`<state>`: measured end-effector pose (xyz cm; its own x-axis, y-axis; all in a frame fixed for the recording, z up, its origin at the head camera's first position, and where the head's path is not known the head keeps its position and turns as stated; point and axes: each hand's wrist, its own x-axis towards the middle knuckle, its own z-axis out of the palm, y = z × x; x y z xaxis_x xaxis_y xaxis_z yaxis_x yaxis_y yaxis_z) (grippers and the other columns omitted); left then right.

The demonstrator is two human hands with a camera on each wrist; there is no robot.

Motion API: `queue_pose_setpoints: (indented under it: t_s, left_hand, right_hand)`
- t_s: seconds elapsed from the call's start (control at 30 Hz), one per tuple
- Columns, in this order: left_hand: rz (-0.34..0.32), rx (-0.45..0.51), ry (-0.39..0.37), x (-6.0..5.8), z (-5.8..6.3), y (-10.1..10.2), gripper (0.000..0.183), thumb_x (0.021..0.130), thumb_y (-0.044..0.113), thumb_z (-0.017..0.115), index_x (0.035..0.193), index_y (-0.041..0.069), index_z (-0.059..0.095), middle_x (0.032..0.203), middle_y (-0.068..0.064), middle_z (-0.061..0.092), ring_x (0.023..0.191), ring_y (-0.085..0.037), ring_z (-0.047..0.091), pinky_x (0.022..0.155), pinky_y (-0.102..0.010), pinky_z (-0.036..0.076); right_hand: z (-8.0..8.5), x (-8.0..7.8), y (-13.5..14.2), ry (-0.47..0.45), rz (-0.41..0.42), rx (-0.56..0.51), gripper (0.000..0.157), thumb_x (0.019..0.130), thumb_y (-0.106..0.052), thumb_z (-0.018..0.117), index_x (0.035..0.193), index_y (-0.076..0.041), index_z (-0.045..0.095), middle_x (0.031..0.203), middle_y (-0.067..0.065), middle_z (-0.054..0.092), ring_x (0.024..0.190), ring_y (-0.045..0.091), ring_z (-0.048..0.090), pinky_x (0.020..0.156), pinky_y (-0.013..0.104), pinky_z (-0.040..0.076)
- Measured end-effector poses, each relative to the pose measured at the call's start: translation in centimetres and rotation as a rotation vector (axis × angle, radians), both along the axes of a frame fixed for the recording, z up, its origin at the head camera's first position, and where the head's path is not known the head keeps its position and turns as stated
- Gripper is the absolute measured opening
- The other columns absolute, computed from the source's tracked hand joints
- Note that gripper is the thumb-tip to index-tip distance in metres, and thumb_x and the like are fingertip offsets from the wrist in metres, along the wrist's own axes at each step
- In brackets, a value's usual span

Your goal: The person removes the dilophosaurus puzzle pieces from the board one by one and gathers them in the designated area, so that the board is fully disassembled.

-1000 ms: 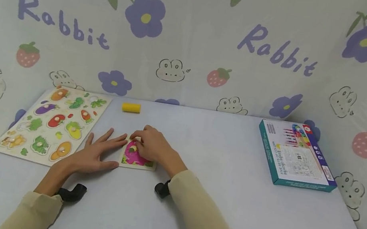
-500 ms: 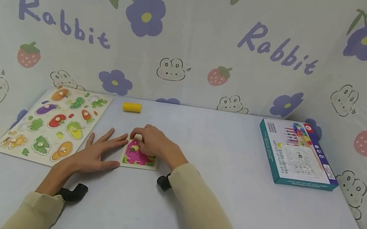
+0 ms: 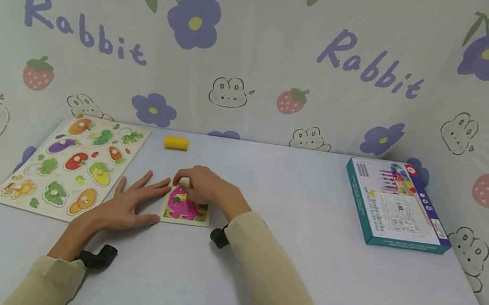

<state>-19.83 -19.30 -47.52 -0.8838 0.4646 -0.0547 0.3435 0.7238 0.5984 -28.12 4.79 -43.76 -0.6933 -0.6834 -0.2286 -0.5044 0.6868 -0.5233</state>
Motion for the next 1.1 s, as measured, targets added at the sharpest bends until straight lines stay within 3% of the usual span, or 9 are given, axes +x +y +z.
queue_pose_setpoints:
  t_s: [0.2, 0.77, 1.1]
  left_hand:
    - [0.001, 0.001, -0.005, 0.0, -0.05, 0.01, 0.075, 0.095, 0.039, 0.071, 0.162, 0.017, 0.045, 0.176, -0.002, 0.03, 0.168, -0.043, 0.001, 0.121, -0.08, -0.019]
    - [-0.003, 0.002, -0.002, -0.1, -0.27, -0.24, 0.075, 0.095, 0.042, 0.07, 0.162, 0.019, 0.045, 0.177, 0.0, 0.03, 0.168, -0.042, 0.001, 0.121, -0.08, -0.019]
    - [-0.007, 0.001, 0.0, -0.15, -0.34, -0.29, 0.075, 0.096, 0.043, 0.07, 0.162, 0.019, 0.045, 0.177, 0.0, 0.029, 0.168, -0.042, 0.001, 0.122, -0.08, -0.018]
  right_hand:
    - [0.25, -0.44, -0.1, -0.063, -0.001, 0.007, 0.036, 0.105, -0.009, 0.06, 0.137, -0.023, 0.068, 0.089, 0.005, 0.063, 0.081, 0.016, 0.057, 0.07, 0.021, 0.048]
    - [0.32, -0.26, -0.55, -0.13, -0.113, -0.019, 0.038, 0.102, -0.005, 0.059, 0.134, -0.023, 0.071, 0.106, 0.01, 0.068, 0.093, 0.02, 0.059, 0.078, 0.024, 0.053]
    - [0.51, -0.3, -0.51, -0.153, -0.12, -0.026, 0.038, 0.102, -0.005, 0.059, 0.134, -0.022, 0.071, 0.11, 0.011, 0.067, 0.096, 0.022, 0.059, 0.082, 0.027, 0.053]
